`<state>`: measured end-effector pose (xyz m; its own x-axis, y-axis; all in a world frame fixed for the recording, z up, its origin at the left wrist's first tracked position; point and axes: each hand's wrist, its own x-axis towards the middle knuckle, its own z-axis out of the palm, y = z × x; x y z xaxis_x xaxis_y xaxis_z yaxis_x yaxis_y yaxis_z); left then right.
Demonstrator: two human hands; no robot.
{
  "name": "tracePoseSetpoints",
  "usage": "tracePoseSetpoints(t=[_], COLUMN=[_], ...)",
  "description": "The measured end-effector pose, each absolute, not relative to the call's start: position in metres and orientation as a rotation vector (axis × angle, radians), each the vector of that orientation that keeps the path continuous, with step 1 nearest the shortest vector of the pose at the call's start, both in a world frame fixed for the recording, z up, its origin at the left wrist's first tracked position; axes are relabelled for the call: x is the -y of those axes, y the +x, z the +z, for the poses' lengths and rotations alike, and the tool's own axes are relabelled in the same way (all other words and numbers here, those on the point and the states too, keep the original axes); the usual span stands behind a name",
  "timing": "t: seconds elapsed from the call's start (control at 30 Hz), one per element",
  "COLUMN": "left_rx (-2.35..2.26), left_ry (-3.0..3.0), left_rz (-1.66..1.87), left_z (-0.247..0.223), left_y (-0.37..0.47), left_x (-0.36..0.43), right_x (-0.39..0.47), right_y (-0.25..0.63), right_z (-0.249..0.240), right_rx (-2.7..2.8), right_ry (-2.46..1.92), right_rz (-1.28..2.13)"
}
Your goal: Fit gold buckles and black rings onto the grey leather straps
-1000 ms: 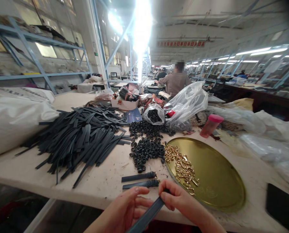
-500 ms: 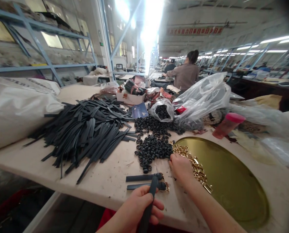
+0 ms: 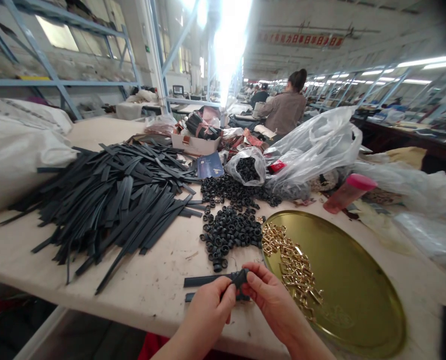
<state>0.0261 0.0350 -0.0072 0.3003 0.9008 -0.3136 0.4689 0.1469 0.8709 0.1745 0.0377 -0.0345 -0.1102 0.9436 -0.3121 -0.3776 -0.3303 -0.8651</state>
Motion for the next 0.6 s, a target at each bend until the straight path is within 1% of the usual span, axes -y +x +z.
tracePoseSetpoints(t=[0.1,0.17,0.27,0.37,0.5,0.57,0.6], left_rx=[-1.321,-1.286,-1.241,-1.148,-1.144,-1.178,-1.201], left_ry=[1.767,1.845,1.679,1.415,1.308,1.279,1.267], left_rz=[0.414,0.372,0.352,0.328,0.535,0.611,0.646], left_z=[-0.001,0.003,0.011,0.017,0.013,0.005,0.001], left_y=[0.019,0.016,0.014,0.016,0.02,0.018,0.016], left_x=[-0.032,-0.029,-0.02,-0.01,-0.001,0.0,0.001], right_x=[-0.029,-0.024,-0.018,-0.009,0.003,0.0,-0.007], right_y=[0.176,0.179,0.182,0.176,0.161,0.165,0.172], right_z=[-0.038,-0.038,-0.034,-0.028,-0.028,-0.032,-0.034], right_rx=[0.988,1.162,1.25,1.176,1.115,1.216,1.328], right_ry=[-1.202,-1.222,-1.208,-1.169,-1.019,-1.003,-1.062], right_rz=[1.526,1.454,1.414,1.459,1.511,1.491,1.418])
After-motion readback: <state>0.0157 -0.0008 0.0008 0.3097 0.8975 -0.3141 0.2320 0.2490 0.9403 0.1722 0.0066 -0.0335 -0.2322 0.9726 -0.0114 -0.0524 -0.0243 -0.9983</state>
